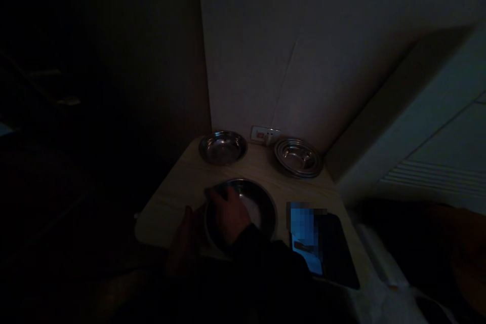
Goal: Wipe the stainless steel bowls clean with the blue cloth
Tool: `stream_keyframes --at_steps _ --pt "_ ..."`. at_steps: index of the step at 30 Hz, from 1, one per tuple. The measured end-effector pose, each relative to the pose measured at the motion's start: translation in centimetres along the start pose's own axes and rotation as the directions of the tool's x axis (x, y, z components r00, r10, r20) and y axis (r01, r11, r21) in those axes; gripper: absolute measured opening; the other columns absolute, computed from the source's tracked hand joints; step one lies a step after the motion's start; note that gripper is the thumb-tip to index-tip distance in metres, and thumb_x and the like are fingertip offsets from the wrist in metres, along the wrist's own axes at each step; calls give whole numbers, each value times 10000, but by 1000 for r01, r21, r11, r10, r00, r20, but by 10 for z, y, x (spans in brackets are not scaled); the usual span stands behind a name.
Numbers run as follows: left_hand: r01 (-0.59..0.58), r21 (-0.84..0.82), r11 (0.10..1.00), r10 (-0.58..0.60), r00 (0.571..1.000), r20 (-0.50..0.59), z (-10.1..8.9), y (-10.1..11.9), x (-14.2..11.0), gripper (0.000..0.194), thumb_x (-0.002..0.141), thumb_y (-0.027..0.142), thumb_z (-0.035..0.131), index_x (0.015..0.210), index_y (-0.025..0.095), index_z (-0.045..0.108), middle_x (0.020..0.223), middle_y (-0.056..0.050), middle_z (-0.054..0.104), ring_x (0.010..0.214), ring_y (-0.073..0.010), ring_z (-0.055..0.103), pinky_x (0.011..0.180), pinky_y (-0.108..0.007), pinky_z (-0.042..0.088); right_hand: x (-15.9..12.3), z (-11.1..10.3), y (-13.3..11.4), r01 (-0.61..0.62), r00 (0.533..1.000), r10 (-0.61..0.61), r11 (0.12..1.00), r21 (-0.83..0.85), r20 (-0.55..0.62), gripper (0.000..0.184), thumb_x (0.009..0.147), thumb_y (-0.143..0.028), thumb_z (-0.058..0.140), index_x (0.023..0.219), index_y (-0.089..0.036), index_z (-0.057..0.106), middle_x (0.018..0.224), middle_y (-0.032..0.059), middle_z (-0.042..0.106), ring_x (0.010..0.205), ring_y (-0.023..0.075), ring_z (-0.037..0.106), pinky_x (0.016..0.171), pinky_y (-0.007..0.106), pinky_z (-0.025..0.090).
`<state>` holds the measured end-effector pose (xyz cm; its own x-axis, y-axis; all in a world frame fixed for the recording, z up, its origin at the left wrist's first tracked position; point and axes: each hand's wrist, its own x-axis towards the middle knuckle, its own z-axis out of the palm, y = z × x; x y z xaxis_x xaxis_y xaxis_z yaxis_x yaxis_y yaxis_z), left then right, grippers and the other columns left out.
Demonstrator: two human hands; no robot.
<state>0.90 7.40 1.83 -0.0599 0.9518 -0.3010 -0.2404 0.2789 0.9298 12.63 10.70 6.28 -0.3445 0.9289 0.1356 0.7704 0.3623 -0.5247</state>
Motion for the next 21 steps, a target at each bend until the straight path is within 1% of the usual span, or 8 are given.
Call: stream_keyframes --at_steps 2,4,7,10,13,16,18,21 --pt "91 -104 990 -84 994 70 3 6 0 811 760 715 216 1241 129 502 857 -103 703 665 -189 637 466 -257 417 9 0 4 -74 997 72 995 -60 -38 469 851 -115 406 1310 -207 438 1166 145 495 996 212 547 873 333 444" --pt "139 -181 974 -124 988 94 5 10 0 820 755 717 233 1261 118 472 824 -95 697 599 -171 619 427 -244 380 14 -3 8 -72 997 71 996 -48 -17 470 838 -93 403 1293 -196 462 1163 137 503 985 196 556 886 313 436" --pt "159 -258 953 -142 986 83 4 13 1 797 745 718 268 1204 115 515 734 -72 678 531 -147 589 411 -234 371 10 -8 6 70 991 -76 996 59 107 424 827 -76 408 1186 -241 564 1152 68 541 994 147 557 903 259 424" --pt "158 -281 947 -139 987 85 0 13 0 777 742 721 259 1127 117 561 737 -80 673 556 -151 596 414 -231 384 -1 -14 1 187 951 -232 957 220 202 414 816 -48 391 1100 -257 609 1130 26 570 1038 128 537 927 261 408" --pt "73 -97 993 -72 997 17 -2 14 -1 697 768 679 256 1060 144 593 811 -90 681 630 -172 615 469 -254 431 -13 -18 -1 232 910 -325 913 335 257 440 740 14 401 1006 -247 636 1129 13 564 1086 122 504 967 271 373" --pt "-59 182 981 76 993 -87 -2 14 -2 493 786 561 379 965 175 627 951 -87 669 864 -197 614 714 -292 476 -20 -19 2 215 901 -322 913 346 290 389 687 1 459 960 -212 635 1113 42 529 1058 136 507 963 277 372" --pt "-100 251 963 130 986 -106 -2 13 -2 388 784 481 442 955 186 628 1044 -78 645 994 -197 570 870 -302 421 -23 -19 4 197 909 -298 923 330 290 321 697 -55 510 962 -197 621 1102 58 504 1023 145 515 936 277 391" --pt "-90 275 957 126 985 -114 0 12 -2 381 781 433 467 1023 171 601 1061 -84 640 986 -206 576 898 -339 407 -26 -19 3 203 905 -296 932 301 305 256 697 -127 560 937 -198 609 1119 60 488 1001 162 513 886 285 416"
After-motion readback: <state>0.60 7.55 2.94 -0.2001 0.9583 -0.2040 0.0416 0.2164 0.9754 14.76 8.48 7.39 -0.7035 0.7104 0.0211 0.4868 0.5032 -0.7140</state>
